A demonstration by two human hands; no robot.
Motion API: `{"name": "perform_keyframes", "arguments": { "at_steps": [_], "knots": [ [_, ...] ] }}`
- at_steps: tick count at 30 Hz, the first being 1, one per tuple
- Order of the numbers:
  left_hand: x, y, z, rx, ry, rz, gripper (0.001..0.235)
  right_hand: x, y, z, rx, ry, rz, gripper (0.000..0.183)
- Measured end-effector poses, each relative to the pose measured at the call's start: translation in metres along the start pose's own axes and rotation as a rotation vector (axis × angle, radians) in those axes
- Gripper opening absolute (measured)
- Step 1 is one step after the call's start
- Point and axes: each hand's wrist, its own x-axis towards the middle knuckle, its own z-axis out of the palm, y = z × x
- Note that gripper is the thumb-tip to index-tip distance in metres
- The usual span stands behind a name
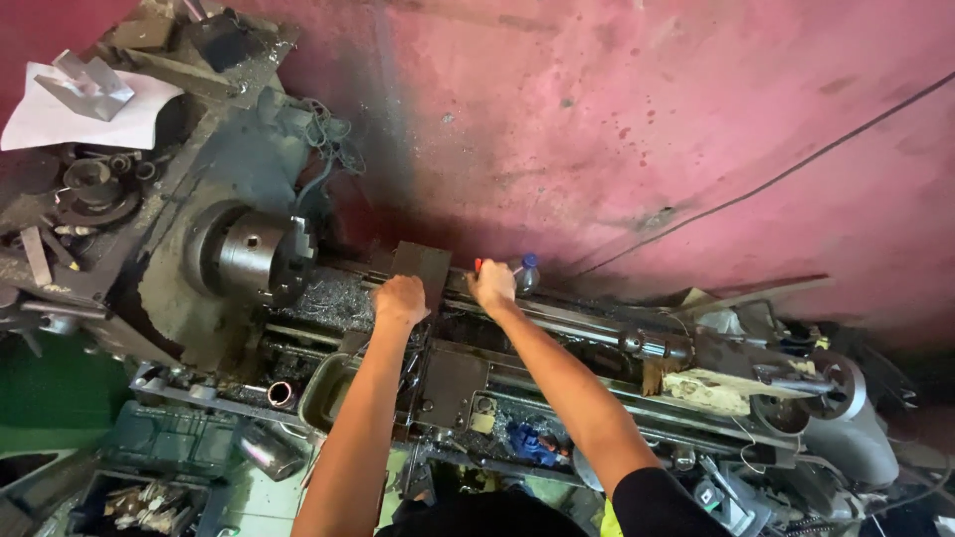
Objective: Operating a manual lathe to machine a metal component, including adjusting the tool and applying lubricant.
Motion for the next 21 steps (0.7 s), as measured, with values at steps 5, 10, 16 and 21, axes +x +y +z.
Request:
{"name": "perform_keyframes", "arguments": {
  "at_steps": [5, 10, 16, 21],
  "knots": [
    [-0.008, 0.001, -0.022, -0.076, -0.024, 0.027, 0.023, 0.028, 0.018, 0.026, 0.232, 0.003, -0.015, 0.029],
    [-0.007, 0.0, -0.021, -0.104, -0.024, -0.001, 0.02, 0.02, 0.029, 0.014, 0.17, 0.04, 0.029, 0.042],
    [-0.005, 0.002, -0.015, -0.071, -0.032, -0.014, 0.024, 0.002, 0.011, -0.004, 0.041, 0.026, -0.026, 0.04],
    [-0.014, 0.003, -0.026, -0.046, -0.025, 0.017, 0.023, 0.028, 0.03, 0.026, 0.478, 0.051, 0.055, 0.029]
  ]
}}
